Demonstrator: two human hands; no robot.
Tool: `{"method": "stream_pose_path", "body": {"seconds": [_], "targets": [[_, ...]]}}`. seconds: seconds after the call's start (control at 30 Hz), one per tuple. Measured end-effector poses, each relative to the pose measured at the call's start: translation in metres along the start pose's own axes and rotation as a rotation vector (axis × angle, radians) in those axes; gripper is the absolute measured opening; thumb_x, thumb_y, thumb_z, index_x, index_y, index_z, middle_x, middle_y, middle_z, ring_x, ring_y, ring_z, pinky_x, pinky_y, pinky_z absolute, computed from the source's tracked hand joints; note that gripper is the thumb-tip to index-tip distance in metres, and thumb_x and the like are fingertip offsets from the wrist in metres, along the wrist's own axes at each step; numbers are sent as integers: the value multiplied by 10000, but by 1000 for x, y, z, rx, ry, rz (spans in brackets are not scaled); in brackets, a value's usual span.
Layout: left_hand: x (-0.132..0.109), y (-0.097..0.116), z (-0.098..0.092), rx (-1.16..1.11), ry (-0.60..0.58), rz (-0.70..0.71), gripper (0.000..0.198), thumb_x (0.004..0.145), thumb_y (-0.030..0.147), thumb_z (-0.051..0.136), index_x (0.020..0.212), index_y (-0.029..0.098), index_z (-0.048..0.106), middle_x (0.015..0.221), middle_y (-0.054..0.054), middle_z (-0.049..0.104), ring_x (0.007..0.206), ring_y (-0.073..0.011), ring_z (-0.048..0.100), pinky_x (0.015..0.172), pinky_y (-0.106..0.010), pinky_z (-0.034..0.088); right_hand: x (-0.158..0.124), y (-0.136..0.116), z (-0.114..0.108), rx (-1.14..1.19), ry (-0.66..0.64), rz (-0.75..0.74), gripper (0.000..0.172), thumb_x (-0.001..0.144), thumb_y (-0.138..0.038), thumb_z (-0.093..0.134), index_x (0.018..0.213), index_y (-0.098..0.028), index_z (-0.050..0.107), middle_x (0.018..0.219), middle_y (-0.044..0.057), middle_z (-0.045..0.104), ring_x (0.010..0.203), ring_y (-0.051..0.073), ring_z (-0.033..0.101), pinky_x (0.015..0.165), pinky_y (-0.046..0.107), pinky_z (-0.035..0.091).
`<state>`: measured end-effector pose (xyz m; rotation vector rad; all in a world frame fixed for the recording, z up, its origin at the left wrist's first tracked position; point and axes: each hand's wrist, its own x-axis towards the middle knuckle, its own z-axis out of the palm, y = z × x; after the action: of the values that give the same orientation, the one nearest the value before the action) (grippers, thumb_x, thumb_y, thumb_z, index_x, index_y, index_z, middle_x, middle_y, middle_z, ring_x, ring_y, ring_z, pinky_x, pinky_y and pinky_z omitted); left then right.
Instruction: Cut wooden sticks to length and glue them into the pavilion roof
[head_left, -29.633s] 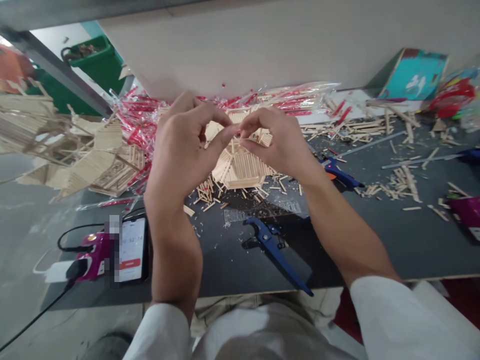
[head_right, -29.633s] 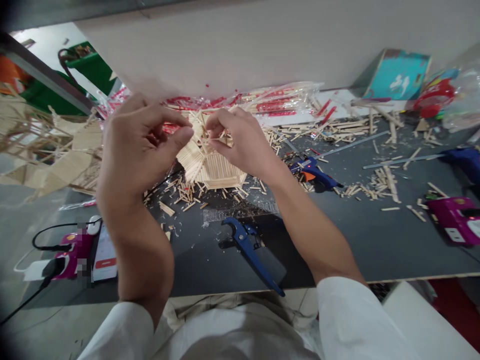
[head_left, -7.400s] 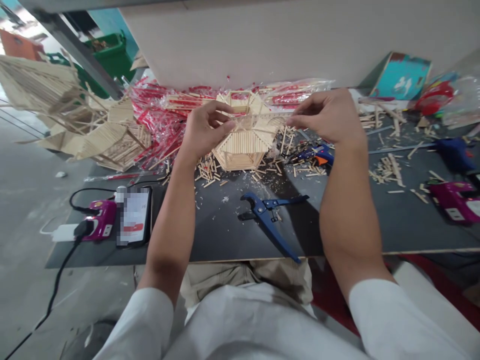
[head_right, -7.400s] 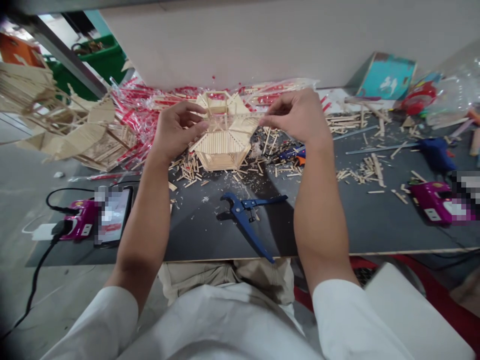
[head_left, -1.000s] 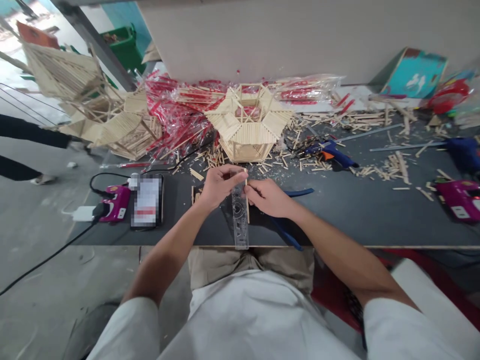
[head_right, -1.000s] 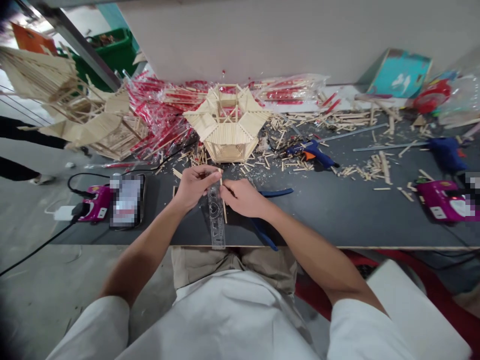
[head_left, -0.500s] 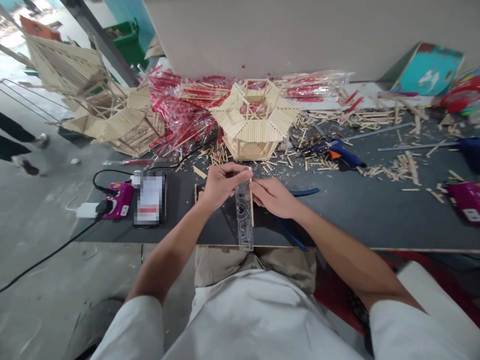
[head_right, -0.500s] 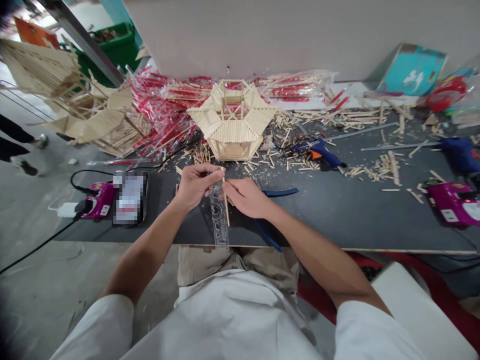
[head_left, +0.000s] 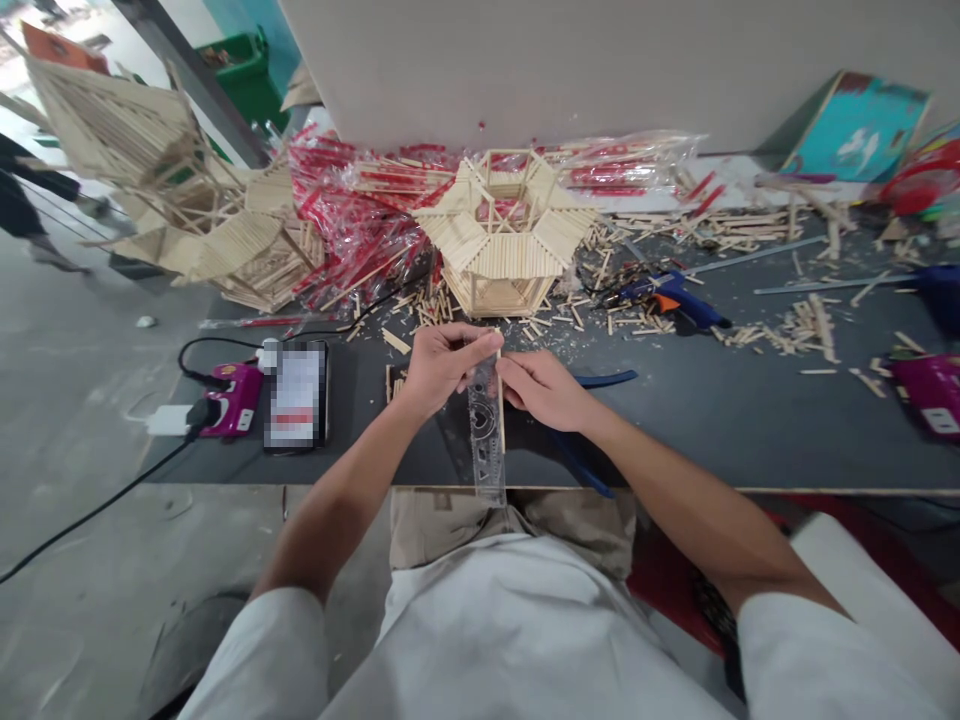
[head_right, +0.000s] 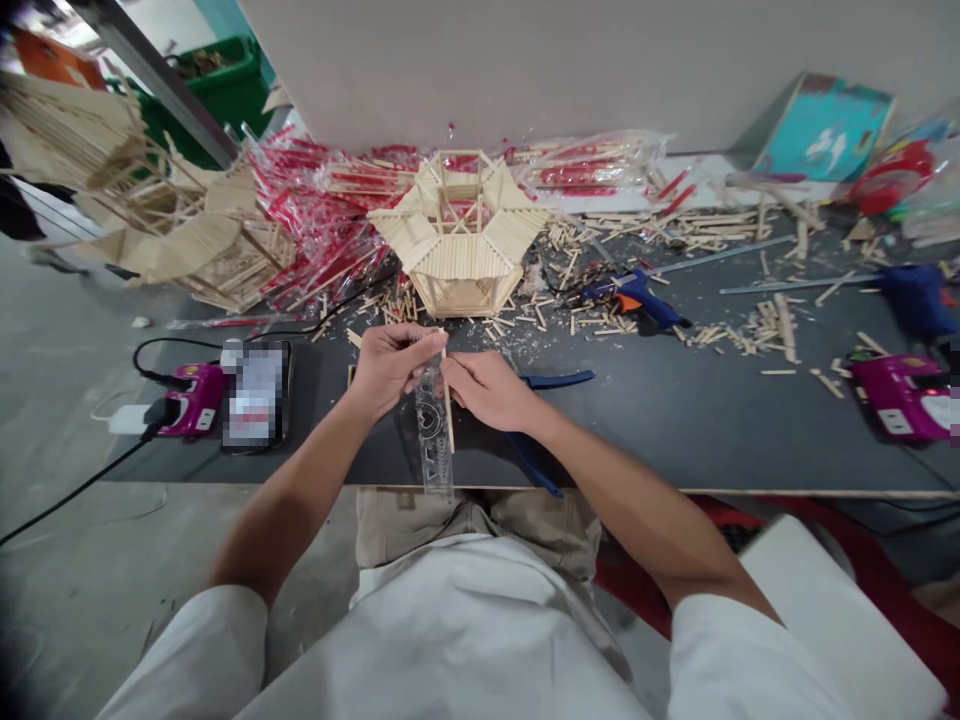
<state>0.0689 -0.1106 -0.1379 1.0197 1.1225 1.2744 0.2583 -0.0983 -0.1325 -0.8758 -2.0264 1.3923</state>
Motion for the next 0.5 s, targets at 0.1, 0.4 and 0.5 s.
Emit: {"method": "stream_pose_path", "body": {"seconds": [0.1,0.4,0.5], "targets": [[0,-2,-2,7,-1,34,391,668,489,1033,756,173,820,513,44,561,372,-39,419,308,-173,303,-1,0,1,0,-6,-34,546,1121,-543,441,732,-201,614,556,-30,554,526,123,495,599,275,382],[-1,-4,-4,12,-23,177,281,713,379,1025,748,183,826,609,28,623,394,-29,463,336,-164,307,-1,1,2,-28,-3,-134,540,1148,-546,420,739,-218,551,566,-38,517,555,124,481,619,277,363],[-3,-3,-4,30,-14,197,273,731,376,1015,747,185,821,620,26,632,400,-27,458,345,-163,311,-1,2,3,-6,0,-157,528,1151,-538,411,742,-225,523,571,-39,500,571,128,477,628,278,359]]}}
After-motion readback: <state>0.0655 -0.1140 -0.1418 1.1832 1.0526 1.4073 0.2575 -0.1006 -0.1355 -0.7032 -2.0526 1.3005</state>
